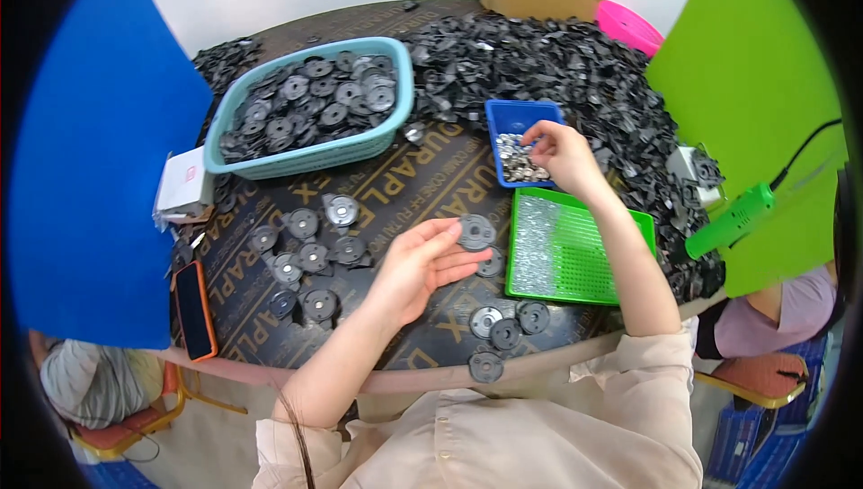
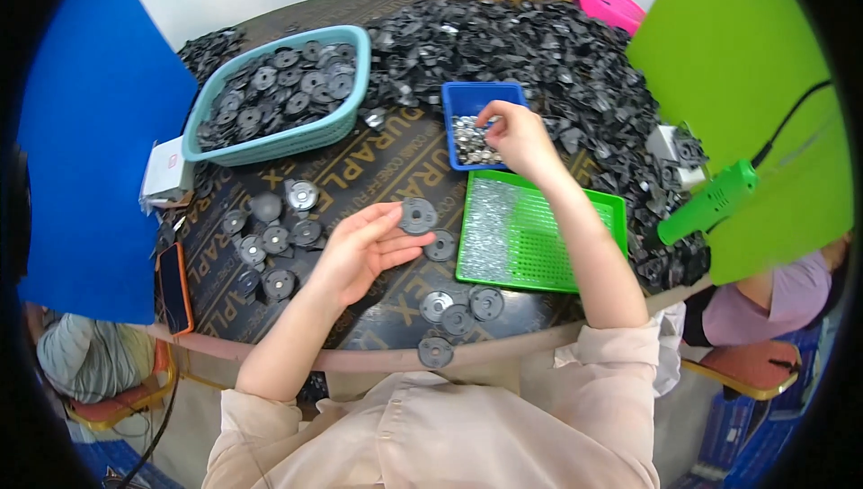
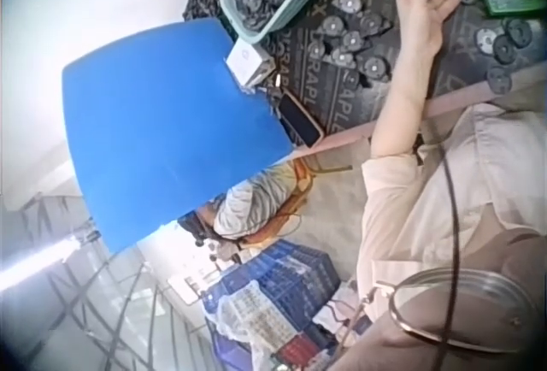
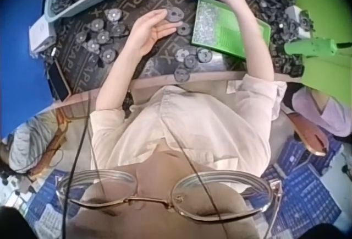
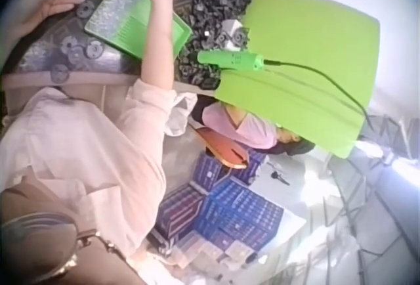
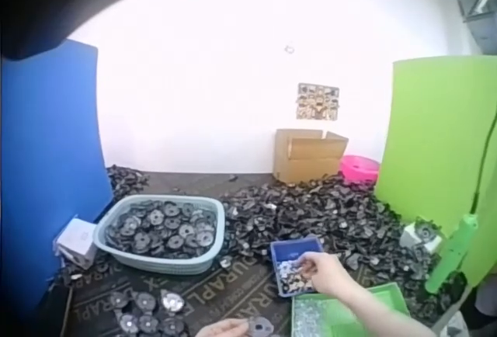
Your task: Assembling small plastic toy components using an electric screwdriver and small screws.
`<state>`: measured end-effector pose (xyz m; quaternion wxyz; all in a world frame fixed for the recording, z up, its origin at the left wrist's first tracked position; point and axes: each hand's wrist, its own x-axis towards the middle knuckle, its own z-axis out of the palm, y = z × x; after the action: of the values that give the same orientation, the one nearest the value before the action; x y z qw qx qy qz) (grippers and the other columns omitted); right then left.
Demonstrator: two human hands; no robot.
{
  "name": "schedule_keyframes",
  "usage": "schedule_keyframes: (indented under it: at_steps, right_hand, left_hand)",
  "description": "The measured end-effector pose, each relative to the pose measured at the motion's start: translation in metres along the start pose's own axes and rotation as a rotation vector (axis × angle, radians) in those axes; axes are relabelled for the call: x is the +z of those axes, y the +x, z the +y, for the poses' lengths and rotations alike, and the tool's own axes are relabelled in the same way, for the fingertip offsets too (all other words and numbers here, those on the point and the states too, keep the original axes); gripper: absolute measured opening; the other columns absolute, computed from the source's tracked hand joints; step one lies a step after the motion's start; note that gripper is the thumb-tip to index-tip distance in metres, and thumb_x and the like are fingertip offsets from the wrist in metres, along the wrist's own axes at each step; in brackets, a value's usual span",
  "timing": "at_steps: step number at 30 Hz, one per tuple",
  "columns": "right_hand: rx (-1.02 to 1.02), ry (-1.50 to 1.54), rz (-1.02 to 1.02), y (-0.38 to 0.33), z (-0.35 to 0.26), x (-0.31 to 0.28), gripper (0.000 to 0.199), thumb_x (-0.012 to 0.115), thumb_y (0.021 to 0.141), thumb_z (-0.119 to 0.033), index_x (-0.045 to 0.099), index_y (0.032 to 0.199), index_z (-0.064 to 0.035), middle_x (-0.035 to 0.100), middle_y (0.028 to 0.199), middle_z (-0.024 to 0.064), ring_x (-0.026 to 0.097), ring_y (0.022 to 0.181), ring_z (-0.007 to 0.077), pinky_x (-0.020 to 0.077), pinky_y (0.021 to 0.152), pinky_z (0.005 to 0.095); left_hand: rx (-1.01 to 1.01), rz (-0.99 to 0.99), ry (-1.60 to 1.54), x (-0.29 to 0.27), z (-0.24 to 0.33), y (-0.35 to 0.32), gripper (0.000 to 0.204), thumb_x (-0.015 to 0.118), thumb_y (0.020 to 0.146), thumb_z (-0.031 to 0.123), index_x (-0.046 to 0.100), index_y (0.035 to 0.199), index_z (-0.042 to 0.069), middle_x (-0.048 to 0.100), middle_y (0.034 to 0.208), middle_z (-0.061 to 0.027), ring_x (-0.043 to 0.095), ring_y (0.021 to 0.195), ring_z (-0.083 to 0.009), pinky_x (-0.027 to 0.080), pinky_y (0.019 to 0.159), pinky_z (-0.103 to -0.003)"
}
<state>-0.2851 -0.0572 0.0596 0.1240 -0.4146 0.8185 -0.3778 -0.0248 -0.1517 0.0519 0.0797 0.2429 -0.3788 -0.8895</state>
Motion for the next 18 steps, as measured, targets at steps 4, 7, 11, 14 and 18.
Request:
schedule_keyframes:
  at_steps: [4, 7, 11, 14, 18]
  right_hand:
    - [-0.043, -0.032, 0.006, 0.001, 0.013, -0.005, 0.024, 0.057, 0.078, 0.01, 0.065, 0.095, -0.0052, 0.05, 0.071, -0.0037, 0.046, 0.066, 0.0061, 0.0409, 0.062, 0.0215]
    - [-0.062, -0.055, 0.024, -0.004, -0.006, 0.001, 0.025, 0.057, 0.078, 0.009, 0.066, 0.095, -0.0059, 0.048, 0.072, -0.0035, 0.045, 0.066, 0.0061, 0.0407, 0.062, 0.0218]
    - [-0.015, 0.011, -0.082, 0.002, -0.005, 0.001, 0.023, 0.067, 0.075, 0.003, 0.065, 0.097, -0.004, 0.051, 0.074, -0.0022, 0.048, 0.061, 0.0047, 0.0426, 0.06, 0.0204]
    - [-0.086, -0.046, 0.016, 0.0, -0.008, -0.001, 0.024, 0.067, 0.074, 0.002, 0.067, 0.097, -0.0054, 0.055, 0.07, -0.0008, 0.056, 0.064, 0.0081, 0.0473, 0.062, 0.0241]
    - [0.031, 0.095, 0.002, 0.008, -0.002, -0.005, 0.023, 0.067, 0.077, 0.004, 0.066, 0.1, -0.0018, 0.067, 0.077, 0.0069, 0.068, 0.074, 0.0124, 0.0531, 0.065, 0.0252]
  left_hand:
    - [0.009, -0.06, 0.025, 0.004, -0.004, 0.001, 0.031, 0.058, 0.095, 0.025, 0.05, 0.116, 0.003, 0.061, 0.108, -0.01, 0.066, 0.101, -0.0274, 0.053, 0.083, -0.032]
    - [0.008, -0.061, 0.049, -0.001, -0.007, 0.002, 0.03, 0.057, 0.096, 0.024, 0.052, 0.116, 0.003, 0.063, 0.108, -0.0081, 0.067, 0.099, -0.0243, 0.053, 0.083, -0.031]
    - [-0.003, -0.077, 0.04, -0.005, -0.011, 0.004, 0.029, 0.057, 0.096, 0.024, 0.052, 0.117, 0.003, 0.063, 0.108, -0.0083, 0.067, 0.098, -0.0232, 0.053, 0.083, -0.031]
    - [-0.006, -0.075, 0.041, -0.002, -0.01, 0.004, 0.029, 0.057, 0.096, 0.023, 0.052, 0.116, 0.004, 0.063, 0.108, -0.0083, 0.067, 0.098, -0.0232, 0.053, 0.082, -0.03]
    - [-0.013, -0.073, 0.038, 0.001, -0.008, 0.003, 0.028, 0.058, 0.095, 0.023, 0.052, 0.116, 0.004, 0.063, 0.108, -0.0084, 0.067, 0.099, -0.0236, 0.053, 0.083, -0.031]
